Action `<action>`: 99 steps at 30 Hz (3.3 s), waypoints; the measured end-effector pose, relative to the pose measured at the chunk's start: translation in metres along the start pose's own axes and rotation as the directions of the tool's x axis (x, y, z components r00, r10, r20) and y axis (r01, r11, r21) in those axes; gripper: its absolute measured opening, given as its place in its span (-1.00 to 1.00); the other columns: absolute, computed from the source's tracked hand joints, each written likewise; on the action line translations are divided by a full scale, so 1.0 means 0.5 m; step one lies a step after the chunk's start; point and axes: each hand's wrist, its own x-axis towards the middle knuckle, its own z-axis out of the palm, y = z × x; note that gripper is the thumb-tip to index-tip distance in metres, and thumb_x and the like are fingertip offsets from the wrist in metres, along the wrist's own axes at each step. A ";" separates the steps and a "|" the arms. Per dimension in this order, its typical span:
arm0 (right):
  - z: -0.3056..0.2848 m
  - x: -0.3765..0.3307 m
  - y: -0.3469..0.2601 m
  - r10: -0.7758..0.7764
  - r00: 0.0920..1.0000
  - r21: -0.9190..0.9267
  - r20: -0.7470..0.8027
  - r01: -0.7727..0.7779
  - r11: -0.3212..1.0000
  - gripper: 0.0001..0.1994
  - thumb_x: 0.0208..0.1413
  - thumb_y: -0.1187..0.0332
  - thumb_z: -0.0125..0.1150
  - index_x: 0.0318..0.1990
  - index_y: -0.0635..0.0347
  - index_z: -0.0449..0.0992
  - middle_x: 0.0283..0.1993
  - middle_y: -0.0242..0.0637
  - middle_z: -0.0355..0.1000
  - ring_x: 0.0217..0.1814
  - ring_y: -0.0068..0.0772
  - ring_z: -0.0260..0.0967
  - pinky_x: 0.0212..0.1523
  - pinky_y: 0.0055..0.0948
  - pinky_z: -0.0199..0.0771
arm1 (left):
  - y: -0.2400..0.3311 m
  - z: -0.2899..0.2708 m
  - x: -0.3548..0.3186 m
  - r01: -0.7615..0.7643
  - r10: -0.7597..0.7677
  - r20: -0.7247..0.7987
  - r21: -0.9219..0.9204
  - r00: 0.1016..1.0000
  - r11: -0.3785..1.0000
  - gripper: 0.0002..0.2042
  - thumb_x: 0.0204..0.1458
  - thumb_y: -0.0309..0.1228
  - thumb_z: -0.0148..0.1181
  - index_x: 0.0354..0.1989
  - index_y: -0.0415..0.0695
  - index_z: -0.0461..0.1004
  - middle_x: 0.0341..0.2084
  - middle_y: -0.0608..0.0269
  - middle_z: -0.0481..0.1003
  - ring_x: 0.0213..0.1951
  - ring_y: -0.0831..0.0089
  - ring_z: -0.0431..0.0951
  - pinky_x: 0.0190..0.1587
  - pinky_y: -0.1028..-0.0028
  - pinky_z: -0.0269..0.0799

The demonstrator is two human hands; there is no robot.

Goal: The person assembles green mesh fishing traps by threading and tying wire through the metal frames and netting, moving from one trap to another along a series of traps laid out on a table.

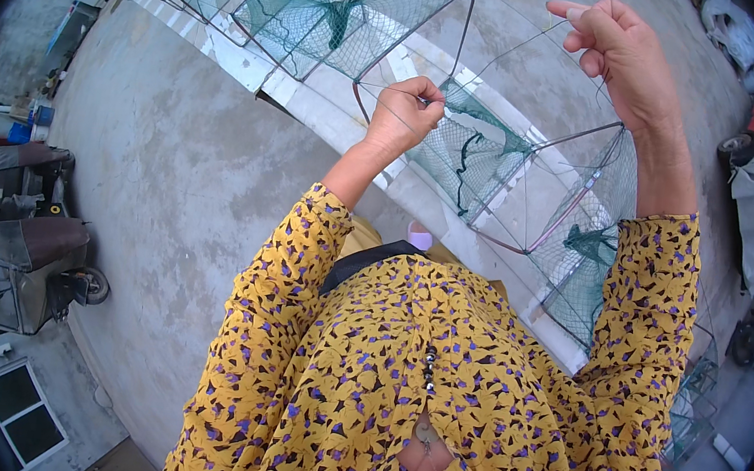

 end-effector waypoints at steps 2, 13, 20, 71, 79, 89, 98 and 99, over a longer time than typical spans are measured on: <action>0.061 0.000 0.001 -0.029 0.993 0.465 0.114 -0.028 0.885 -0.83 -0.02 0.26 0.17 -0.43 0.16 0.41 -0.46 -0.39 0.39 -0.48 -0.70 0.22 -0.51 -0.71 0.19 | 0.005 0.002 0.001 0.075 -0.077 -0.009 -0.137 0.997 0.988 -0.90 -0.10 -0.50 0.11 -0.45 -0.28 0.39 -0.58 0.25 0.47 -0.65 0.62 0.39 -0.58 0.64 0.31; 0.242 0.008 0.139 0.368 0.859 -0.154 0.356 -0.335 0.930 -0.92 -0.17 0.46 0.24 -0.45 0.22 0.52 -0.57 -0.36 0.43 -0.62 -0.63 0.30 -0.64 -0.64 0.29 | 0.037 -0.004 -0.002 0.434 -0.440 0.059 -0.325 0.896 0.840 -0.88 -0.02 -0.46 0.02 -0.43 -0.25 0.43 -0.59 0.30 0.46 -0.68 0.67 0.33 -0.63 0.72 0.22; 0.261 -0.002 0.143 0.372 0.884 -0.242 0.283 -0.310 0.920 -0.92 -0.17 0.49 0.20 -0.44 0.21 0.51 -0.56 -0.34 0.44 -0.58 -0.60 0.37 -0.58 -0.60 0.39 | 0.042 -0.016 -0.006 0.487 -0.483 0.118 -0.396 0.868 0.778 -0.87 -0.01 -0.47 0.01 -0.41 -0.26 0.45 -0.60 0.30 0.46 -0.64 0.67 0.40 -0.63 0.73 0.24; 0.210 0.015 0.118 0.385 0.768 -0.253 0.513 -0.293 0.922 -0.83 -0.11 0.38 0.18 -0.30 0.17 0.48 -0.42 -0.38 0.43 -0.52 -0.64 0.35 -0.65 -0.68 0.20 | 0.051 0.017 -0.026 0.110 -0.209 -0.115 -0.563 0.971 0.819 -0.85 0.00 -0.44 0.12 -0.29 -0.24 0.44 -0.49 0.32 0.47 -0.59 0.72 0.30 -0.55 0.72 0.22; 0.242 -0.005 0.115 -0.234 0.916 -0.660 0.325 0.397 0.638 -0.83 -0.15 0.29 0.14 -0.43 0.17 0.41 -0.53 -0.18 0.44 -0.43 -0.21 0.44 -0.43 -0.29 0.39 | 0.043 0.037 -0.026 0.029 -0.150 -0.286 -0.386 0.947 0.922 -0.95 -0.03 -0.53 0.10 -0.42 -0.25 0.43 -0.62 0.31 0.44 -0.65 0.68 0.34 -0.58 0.69 0.29; 0.254 0.027 0.117 0.336 0.915 -0.524 0.224 -0.178 0.833 -0.78 -0.12 0.25 0.09 -0.56 0.23 0.48 -0.54 -0.12 0.43 -0.40 -0.21 0.43 -0.38 -0.29 0.39 | 0.032 0.014 -0.024 0.150 -0.219 -0.123 -0.417 0.968 0.896 -0.88 0.02 -0.47 0.09 -0.33 -0.27 0.43 -0.52 0.35 0.45 -0.51 0.68 0.38 -0.44 0.69 0.32; 0.237 0.038 0.109 0.006 0.870 -0.086 0.493 0.041 0.995 -0.85 0.01 0.32 0.07 -0.38 0.23 0.38 -0.42 -0.37 0.37 -0.46 -0.62 0.27 -0.51 -0.64 0.27 | 0.018 0.036 -0.031 0.089 -0.166 -0.157 -0.408 0.974 0.909 -0.92 -0.06 -0.53 0.15 -0.39 -0.26 0.43 -0.56 0.32 0.46 -0.57 0.65 0.40 -0.47 0.65 0.35; 0.230 0.032 0.084 0.016 0.872 -0.091 0.489 0.033 0.995 -0.85 0.01 0.32 0.07 -0.38 0.23 0.38 -0.42 -0.37 0.37 -0.46 -0.62 0.27 -0.51 -0.64 0.27 | 0.013 0.043 -0.032 0.093 -0.168 -0.148 -0.412 0.975 0.906 -0.92 -0.06 -0.53 0.15 -0.39 -0.26 0.43 -0.56 0.32 0.46 -0.57 0.65 0.40 -0.47 0.65 0.35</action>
